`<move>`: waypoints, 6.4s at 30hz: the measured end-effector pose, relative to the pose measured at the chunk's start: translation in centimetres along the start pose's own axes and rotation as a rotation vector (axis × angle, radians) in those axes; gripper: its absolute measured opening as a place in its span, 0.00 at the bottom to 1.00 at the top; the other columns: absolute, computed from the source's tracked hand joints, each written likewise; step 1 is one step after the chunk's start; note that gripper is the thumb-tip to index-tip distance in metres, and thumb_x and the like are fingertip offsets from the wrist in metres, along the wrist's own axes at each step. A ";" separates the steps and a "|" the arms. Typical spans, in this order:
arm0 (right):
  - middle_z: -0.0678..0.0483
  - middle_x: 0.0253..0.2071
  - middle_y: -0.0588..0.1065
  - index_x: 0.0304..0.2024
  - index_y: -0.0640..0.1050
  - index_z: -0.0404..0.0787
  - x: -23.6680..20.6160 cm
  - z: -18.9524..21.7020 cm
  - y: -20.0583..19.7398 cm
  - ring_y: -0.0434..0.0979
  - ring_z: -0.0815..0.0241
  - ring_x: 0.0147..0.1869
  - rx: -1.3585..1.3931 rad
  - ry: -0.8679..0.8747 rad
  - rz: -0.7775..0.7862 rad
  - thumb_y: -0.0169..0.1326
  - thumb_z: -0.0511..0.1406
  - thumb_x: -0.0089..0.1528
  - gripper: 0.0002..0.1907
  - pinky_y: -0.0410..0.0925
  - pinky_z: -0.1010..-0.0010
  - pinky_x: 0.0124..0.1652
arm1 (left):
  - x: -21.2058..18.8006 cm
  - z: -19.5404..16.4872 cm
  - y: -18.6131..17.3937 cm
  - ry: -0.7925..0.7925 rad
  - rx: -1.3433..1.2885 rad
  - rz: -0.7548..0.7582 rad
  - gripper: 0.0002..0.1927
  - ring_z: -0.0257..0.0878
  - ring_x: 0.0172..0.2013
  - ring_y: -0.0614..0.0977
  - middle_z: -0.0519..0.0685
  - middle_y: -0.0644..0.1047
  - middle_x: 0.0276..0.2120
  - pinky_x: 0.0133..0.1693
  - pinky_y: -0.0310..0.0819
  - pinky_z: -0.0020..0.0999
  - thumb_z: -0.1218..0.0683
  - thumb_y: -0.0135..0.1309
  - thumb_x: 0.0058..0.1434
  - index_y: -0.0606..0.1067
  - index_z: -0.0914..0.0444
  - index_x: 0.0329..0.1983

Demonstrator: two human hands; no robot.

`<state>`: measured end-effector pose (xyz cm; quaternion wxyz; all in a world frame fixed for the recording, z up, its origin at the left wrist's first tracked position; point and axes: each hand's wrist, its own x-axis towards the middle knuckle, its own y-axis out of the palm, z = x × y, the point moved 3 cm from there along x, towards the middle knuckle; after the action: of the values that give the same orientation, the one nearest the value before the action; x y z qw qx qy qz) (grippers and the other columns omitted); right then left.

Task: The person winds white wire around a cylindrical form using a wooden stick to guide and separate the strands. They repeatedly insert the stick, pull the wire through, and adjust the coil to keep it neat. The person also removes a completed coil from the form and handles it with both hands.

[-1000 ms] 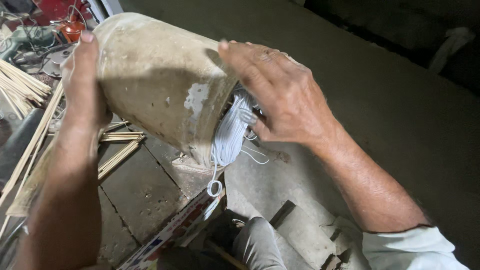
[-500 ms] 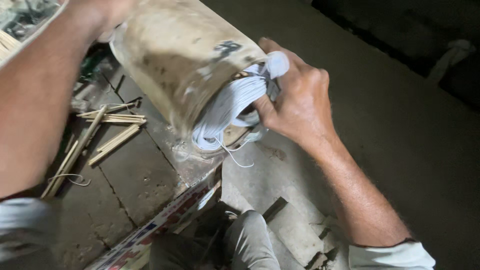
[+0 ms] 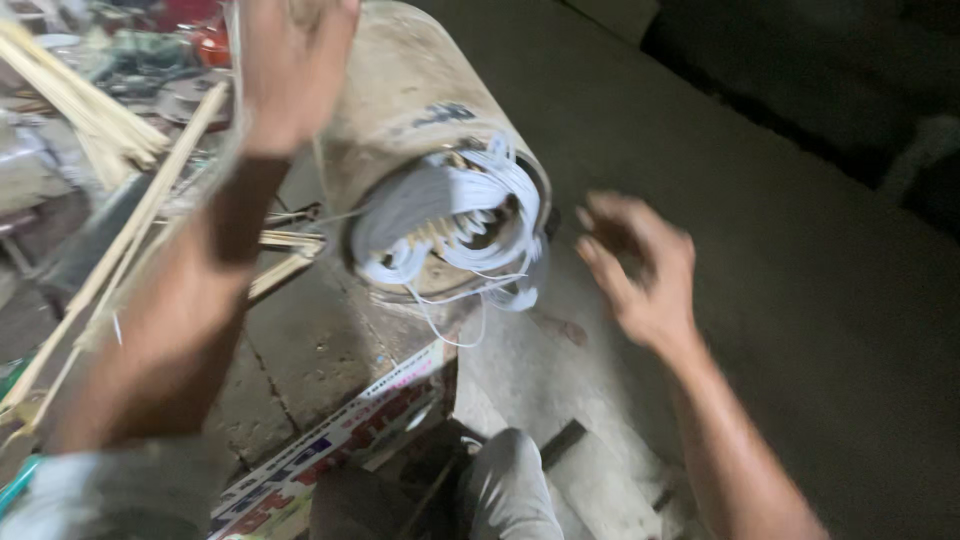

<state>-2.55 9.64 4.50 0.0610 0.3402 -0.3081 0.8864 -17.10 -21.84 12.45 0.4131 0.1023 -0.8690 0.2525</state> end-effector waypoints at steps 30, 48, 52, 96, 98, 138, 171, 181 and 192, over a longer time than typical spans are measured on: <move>0.47 0.59 0.71 0.62 0.71 0.29 -8.0 -2.3 5.6 0.75 0.57 0.62 0.576 0.049 -0.114 0.59 0.23 0.61 0.26 0.71 0.68 0.60 | -18.5 -2.8 3.0 0.098 -0.196 -0.170 0.43 0.48 0.63 0.80 0.61 0.73 0.63 0.62 0.78 0.36 0.67 0.54 0.64 0.46 0.68 0.78; 0.47 0.40 0.81 0.51 0.80 0.38 -3.9 0.6 4.0 0.80 0.53 0.31 -0.787 -0.225 0.457 0.60 0.28 0.58 0.18 0.72 0.62 0.31 | -18.8 -2.7 3.9 -0.045 -0.331 -0.215 0.46 0.49 0.66 0.77 0.61 0.71 0.65 0.67 0.71 0.38 0.69 0.55 0.59 0.50 0.67 0.79; 0.50 0.32 0.81 0.51 0.81 0.35 -4.2 -0.5 4.7 0.78 0.62 0.32 0.319 0.286 0.120 0.60 0.29 0.61 0.15 0.73 0.69 0.33 | -18.4 -3.4 3.6 -0.066 -0.105 -0.251 0.46 0.51 0.63 0.78 0.63 0.71 0.65 0.65 0.73 0.39 0.65 0.58 0.55 0.53 0.66 0.76; 0.41 0.44 0.77 0.56 0.74 0.35 -0.7 -10.2 14.4 0.81 0.45 0.41 1.198 0.729 0.035 0.57 0.38 0.67 0.18 0.73 0.59 0.28 | -19.1 0.7 3.9 -0.005 -0.611 -0.159 0.39 0.43 0.68 0.69 0.55 0.65 0.68 0.70 0.65 0.38 0.65 0.51 0.65 0.48 0.64 0.77; 0.42 0.43 0.77 0.55 0.74 0.35 0.3 -11.4 15.1 0.80 0.47 0.39 1.237 0.717 0.070 0.56 0.38 0.67 0.17 0.71 0.61 0.26 | -21.2 -0.4 4.9 -0.051 -0.538 -0.275 0.41 0.44 0.67 0.70 0.55 0.64 0.68 0.66 0.71 0.40 0.61 0.57 0.66 0.46 0.64 0.75; 0.51 0.31 0.75 0.43 0.77 0.34 4.8 -10.6 1.2 0.72 0.64 0.25 1.072 0.620 -0.243 0.52 0.33 0.67 0.08 0.67 0.71 0.24 | -21.2 -16.2 19.6 -0.280 -0.918 0.234 0.15 0.33 0.40 0.78 0.47 0.79 0.37 0.44 0.76 0.32 0.51 0.51 0.73 0.75 0.69 0.50; 0.47 0.48 0.80 0.56 0.76 0.29 -17.1 -3.4 2.8 0.78 0.58 0.51 1.014 0.336 0.110 0.58 0.37 0.67 0.20 0.70 0.65 0.53 | -19.0 -15.8 16.6 -0.672 -0.629 0.951 0.22 0.43 0.25 0.79 0.59 0.81 0.31 0.27 0.72 0.47 0.47 0.54 0.61 0.80 0.74 0.38; 0.47 0.40 0.79 0.57 0.75 0.30 -16.4 -4.5 2.6 0.78 0.60 0.38 1.128 0.760 -0.187 0.48 0.37 0.71 0.18 0.73 0.68 0.41 | -28.9 -17.9 6.9 0.059 -0.172 0.227 0.13 0.42 0.24 0.82 0.47 0.79 0.22 0.30 0.74 0.38 0.52 0.68 0.63 0.77 0.60 0.27; 0.46 0.43 0.78 0.57 0.74 0.30 -14.1 -1.9 1.6 0.77 0.59 0.40 1.041 0.602 -0.230 0.48 0.36 0.71 0.17 0.73 0.67 0.40 | -35.1 -12.7 12.8 -0.390 -0.428 0.374 0.14 0.38 0.32 0.80 0.51 0.82 0.31 0.34 0.75 0.33 0.52 0.63 0.62 0.82 0.66 0.44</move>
<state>6.61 10.92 -6.42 0.0665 0.0912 0.2347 0.9655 8.77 -5.37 -12.38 0.1979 -0.1012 -0.9686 0.1114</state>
